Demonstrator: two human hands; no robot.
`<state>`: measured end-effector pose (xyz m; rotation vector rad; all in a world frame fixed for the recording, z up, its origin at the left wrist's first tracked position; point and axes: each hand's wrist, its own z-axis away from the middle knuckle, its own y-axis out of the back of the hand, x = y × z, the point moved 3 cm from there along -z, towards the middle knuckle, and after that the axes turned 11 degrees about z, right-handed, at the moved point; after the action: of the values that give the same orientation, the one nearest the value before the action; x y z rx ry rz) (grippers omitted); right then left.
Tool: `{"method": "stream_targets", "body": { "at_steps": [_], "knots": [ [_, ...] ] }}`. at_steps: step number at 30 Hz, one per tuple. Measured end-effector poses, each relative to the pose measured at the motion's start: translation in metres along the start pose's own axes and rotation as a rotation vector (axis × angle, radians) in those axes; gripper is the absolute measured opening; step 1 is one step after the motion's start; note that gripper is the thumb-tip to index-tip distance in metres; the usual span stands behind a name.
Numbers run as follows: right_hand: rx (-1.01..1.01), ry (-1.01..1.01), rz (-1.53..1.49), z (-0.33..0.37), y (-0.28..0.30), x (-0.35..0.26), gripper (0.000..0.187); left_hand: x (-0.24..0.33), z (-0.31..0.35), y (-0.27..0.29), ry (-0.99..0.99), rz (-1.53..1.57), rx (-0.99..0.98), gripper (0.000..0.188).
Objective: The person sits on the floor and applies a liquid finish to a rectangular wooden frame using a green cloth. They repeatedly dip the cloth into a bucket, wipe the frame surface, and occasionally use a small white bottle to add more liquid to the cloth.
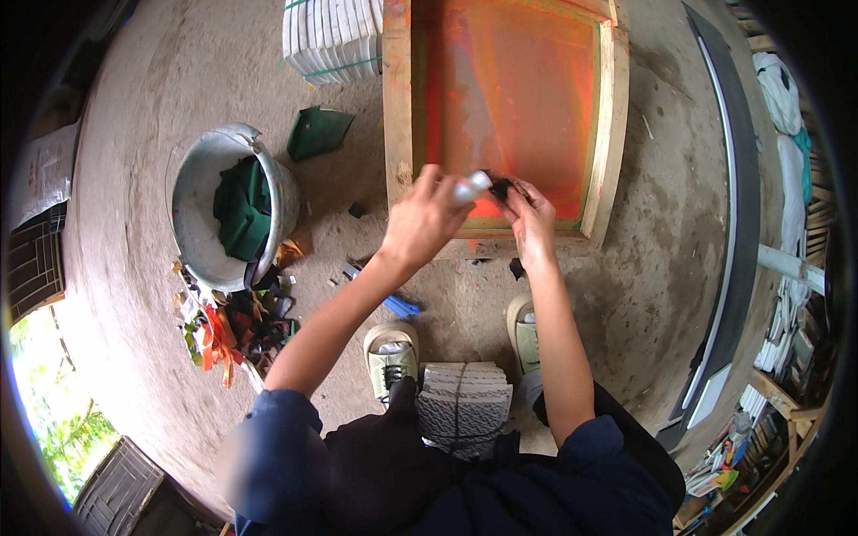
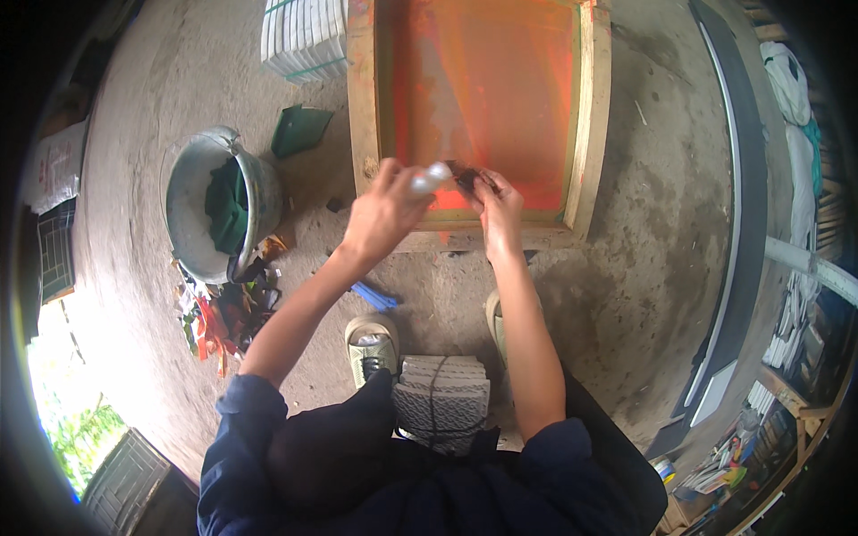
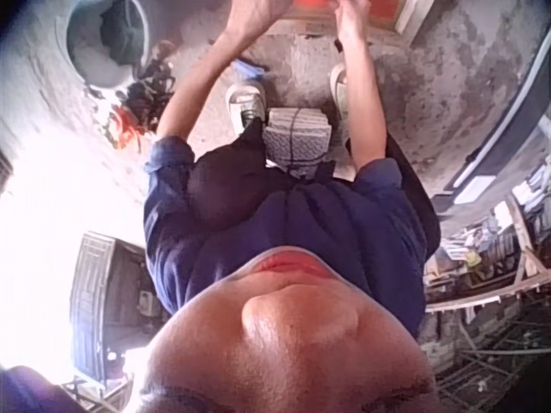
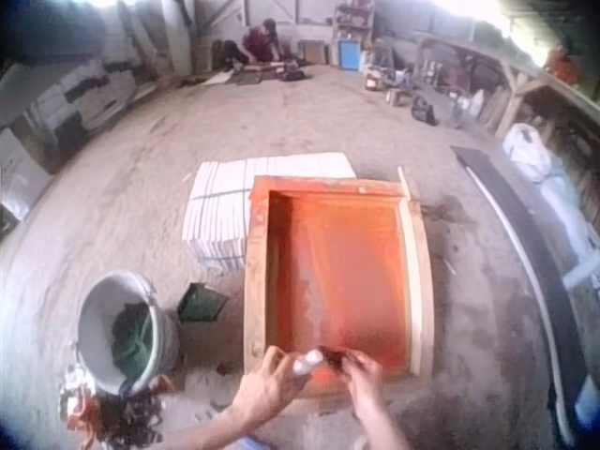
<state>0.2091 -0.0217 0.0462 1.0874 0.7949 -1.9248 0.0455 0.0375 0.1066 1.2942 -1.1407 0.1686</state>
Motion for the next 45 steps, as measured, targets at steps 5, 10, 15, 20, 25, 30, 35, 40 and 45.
{"method": "stream_targets", "body": {
  "at_steps": [5,10,15,20,25,30,35,40,45],
  "knots": [
    [0.091,0.872,1.122,-0.006,-0.024,-0.001,0.027,-0.045,0.047,0.034,0.219,0.278,0.549,0.035],
    [-0.436,0.873,1.559,0.002,-0.007,0.013,0.059,-0.077,0.067,0.032,0.37,0.251,0.544,0.032],
    [-0.259,0.845,1.646,0.009,0.006,0.011,0.052,-0.094,0.066,0.014,0.328,0.208,0.482,0.036],
    [0.104,0.769,1.505,0.02,-0.009,0.025,0.045,-0.089,0.065,0.009,0.31,0.348,0.518,0.038],
    [0.332,0.675,1.242,0.016,-0.034,0.03,0.035,-0.1,0.065,-0.002,0.401,0.315,0.454,0.035],
    [0.17,0.789,1.255,0.011,-0.047,0.054,0.027,-0.108,0.071,-0.008,0.396,0.296,0.486,0.046],
    [0.321,0.746,1.433,0.006,0.026,0.039,0.03,-0.097,0.069,-0.005,0.349,0.309,0.504,0.054],
    [0.633,0.479,1.391,0.012,-0.003,0.04,0.034,-0.076,0.058,-0.013,0.177,0.093,0.553,0.074],
    [0.261,0.633,1.292,0.017,-0.056,0.052,0.039,-0.083,0.053,-0.032,0.073,-0.041,0.541,0.079]
  ]
}}
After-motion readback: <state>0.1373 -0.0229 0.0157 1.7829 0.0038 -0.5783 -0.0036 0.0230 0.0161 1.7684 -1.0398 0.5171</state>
